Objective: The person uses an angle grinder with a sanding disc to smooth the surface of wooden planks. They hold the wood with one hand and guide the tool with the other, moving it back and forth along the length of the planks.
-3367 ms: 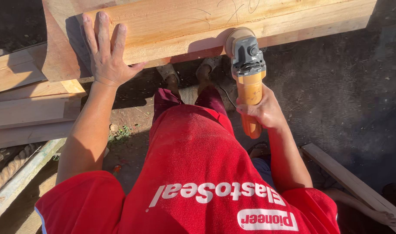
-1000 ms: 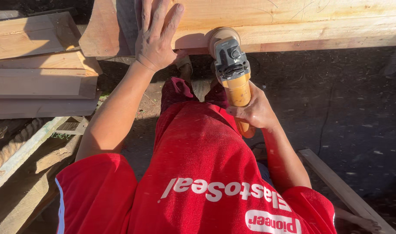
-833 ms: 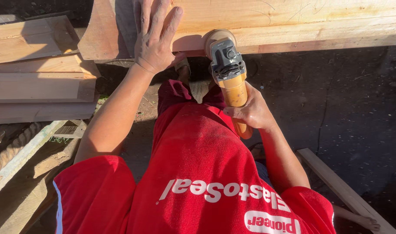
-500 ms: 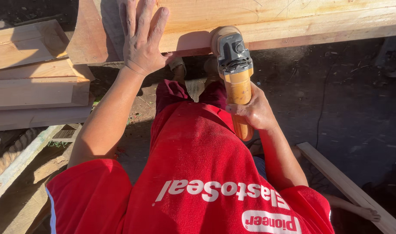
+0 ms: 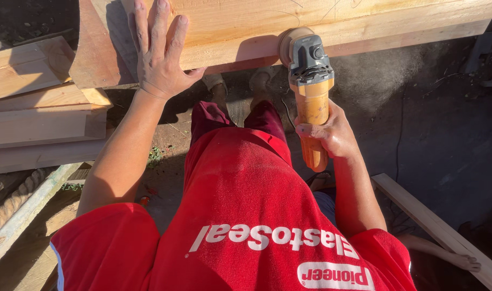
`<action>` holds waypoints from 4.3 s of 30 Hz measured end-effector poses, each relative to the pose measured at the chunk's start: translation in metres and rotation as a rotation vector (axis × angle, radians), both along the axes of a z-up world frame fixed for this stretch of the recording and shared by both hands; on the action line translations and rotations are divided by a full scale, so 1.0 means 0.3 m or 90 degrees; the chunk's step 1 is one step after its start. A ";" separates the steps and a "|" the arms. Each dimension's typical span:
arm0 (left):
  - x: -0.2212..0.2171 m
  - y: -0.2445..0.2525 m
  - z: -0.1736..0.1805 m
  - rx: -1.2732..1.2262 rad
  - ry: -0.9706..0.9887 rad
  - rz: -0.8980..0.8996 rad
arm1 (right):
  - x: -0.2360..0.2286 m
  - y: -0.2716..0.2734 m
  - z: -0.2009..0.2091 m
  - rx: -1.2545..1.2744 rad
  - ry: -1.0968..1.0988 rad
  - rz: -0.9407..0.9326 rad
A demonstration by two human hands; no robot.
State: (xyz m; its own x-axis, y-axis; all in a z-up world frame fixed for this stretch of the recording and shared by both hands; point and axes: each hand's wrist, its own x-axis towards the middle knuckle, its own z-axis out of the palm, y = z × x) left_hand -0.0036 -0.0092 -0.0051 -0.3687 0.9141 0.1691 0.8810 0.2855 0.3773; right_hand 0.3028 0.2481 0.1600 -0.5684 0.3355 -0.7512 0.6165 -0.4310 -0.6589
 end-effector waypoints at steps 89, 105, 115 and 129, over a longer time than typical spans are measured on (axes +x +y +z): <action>0.043 0.072 0.093 -0.071 0.018 0.113 | 0.248 0.351 -0.038 -0.039 0.082 -0.009; 0.043 0.074 0.081 -0.061 0.048 0.114 | 0.262 0.400 -0.004 -0.024 0.026 -0.032; 0.041 0.061 0.075 -0.055 0.045 0.115 | 0.332 0.444 -0.014 -0.027 0.024 -0.184; 0.064 0.104 0.156 -0.119 0.039 0.102 | 0.313 0.445 -0.053 0.025 0.051 0.005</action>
State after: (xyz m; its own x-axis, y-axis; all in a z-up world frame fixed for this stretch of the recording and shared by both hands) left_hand 0.0155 0.0221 0.0416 -0.5052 0.8625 0.0295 0.8388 0.4827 0.2517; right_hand 0.3966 0.3815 0.1440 -0.6291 0.3583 -0.6898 0.5644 -0.3996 -0.7224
